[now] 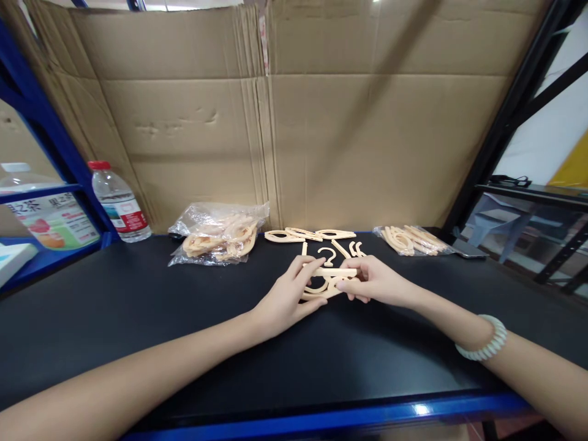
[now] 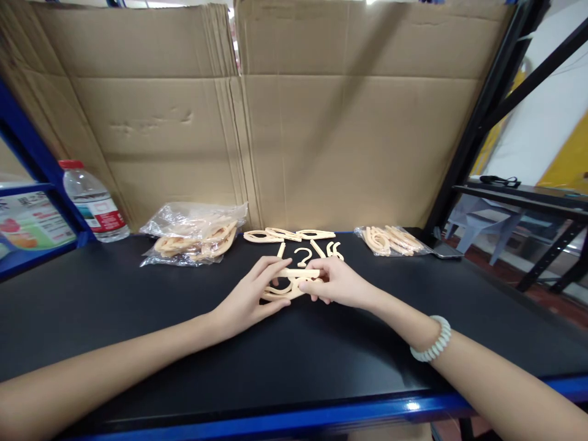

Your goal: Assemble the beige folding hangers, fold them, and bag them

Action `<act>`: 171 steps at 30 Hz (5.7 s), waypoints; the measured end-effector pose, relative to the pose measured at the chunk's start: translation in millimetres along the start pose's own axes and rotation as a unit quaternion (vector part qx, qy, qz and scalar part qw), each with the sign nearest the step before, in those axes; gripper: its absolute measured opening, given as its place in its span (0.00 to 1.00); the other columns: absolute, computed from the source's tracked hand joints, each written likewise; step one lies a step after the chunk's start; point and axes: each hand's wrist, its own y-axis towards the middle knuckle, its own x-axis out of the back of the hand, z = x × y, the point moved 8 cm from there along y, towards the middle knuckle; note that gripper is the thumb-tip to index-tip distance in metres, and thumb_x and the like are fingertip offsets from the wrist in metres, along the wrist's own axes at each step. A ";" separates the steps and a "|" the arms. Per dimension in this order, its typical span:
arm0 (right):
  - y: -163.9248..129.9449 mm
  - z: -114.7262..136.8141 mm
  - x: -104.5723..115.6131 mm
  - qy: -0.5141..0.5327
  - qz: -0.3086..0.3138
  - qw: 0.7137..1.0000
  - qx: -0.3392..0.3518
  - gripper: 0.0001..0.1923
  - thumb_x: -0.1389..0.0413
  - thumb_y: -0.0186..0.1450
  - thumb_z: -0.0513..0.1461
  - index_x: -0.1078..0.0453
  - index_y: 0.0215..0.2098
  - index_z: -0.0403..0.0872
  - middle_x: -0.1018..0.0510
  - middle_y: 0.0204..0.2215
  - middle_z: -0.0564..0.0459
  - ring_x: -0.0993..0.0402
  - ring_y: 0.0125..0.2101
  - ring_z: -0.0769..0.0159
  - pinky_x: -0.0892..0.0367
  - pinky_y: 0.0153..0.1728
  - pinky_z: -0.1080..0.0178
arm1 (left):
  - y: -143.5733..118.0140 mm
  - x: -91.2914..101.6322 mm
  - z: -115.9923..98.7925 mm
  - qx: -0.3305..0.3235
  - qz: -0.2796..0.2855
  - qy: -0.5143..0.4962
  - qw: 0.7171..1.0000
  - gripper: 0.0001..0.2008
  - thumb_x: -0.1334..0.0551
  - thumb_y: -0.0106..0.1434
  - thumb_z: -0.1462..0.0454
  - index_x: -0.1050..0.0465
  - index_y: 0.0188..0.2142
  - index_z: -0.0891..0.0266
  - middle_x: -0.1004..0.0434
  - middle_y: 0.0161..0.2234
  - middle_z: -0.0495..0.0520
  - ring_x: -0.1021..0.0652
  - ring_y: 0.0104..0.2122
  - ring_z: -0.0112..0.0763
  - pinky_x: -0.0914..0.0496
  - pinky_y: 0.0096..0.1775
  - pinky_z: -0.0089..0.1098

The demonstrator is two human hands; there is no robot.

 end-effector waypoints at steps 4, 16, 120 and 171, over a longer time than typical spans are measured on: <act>-3.0 0.9 -2.0 -0.017 -0.002 1.000 -0.001 0.12 0.43 0.62 0.45 0.35 0.28 0.44 0.29 0.19 0.58 0.38 0.15 0.76 0.43 0.16 0.72 | 2.7 6.1 1.1 0.027 -0.013 0.006 1.000 0.14 0.42 0.64 0.61 0.33 0.49 0.58 0.27 0.41 0.53 0.25 0.36 0.32 0.27 0.38 0.31; -1.1 1.1 10.5 -0.027 -0.040 0.999 0.008 0.15 0.45 0.63 0.47 0.27 0.32 0.43 0.27 0.23 0.53 0.34 0.21 0.72 0.38 0.19 0.69 | -1.0 29.8 20.1 0.127 -0.153 -0.073 0.977 0.12 0.50 0.69 0.58 0.37 0.31 0.60 0.26 0.27 0.48 0.28 0.24 0.26 0.35 0.27 0.26; -22.5 54.4 -51.0 -0.343 0.022 0.887 0.309 0.06 0.49 0.69 0.39 0.33 0.40 0.45 0.27 0.38 0.48 0.35 0.39 0.62 0.36 0.43 0.58 | 3.9 -2.2 44.8 0.347 -0.114 -0.581 0.728 0.16 0.48 0.68 0.59 0.26 0.38 0.67 0.21 0.31 0.59 0.22 0.29 0.33 0.28 0.35 0.31; -10.4 29.2 21.4 -0.473 -0.177 0.817 0.279 0.12 0.56 0.66 0.28 0.35 0.40 0.48 0.25 0.41 0.48 0.34 0.48 0.58 0.48 0.55 0.45 | -9.1 7.5 40.2 0.312 -0.212 -0.454 0.807 0.16 0.46 0.67 0.62 0.35 0.23 0.65 0.24 0.19 0.54 0.23 0.20 0.27 0.31 0.24 0.24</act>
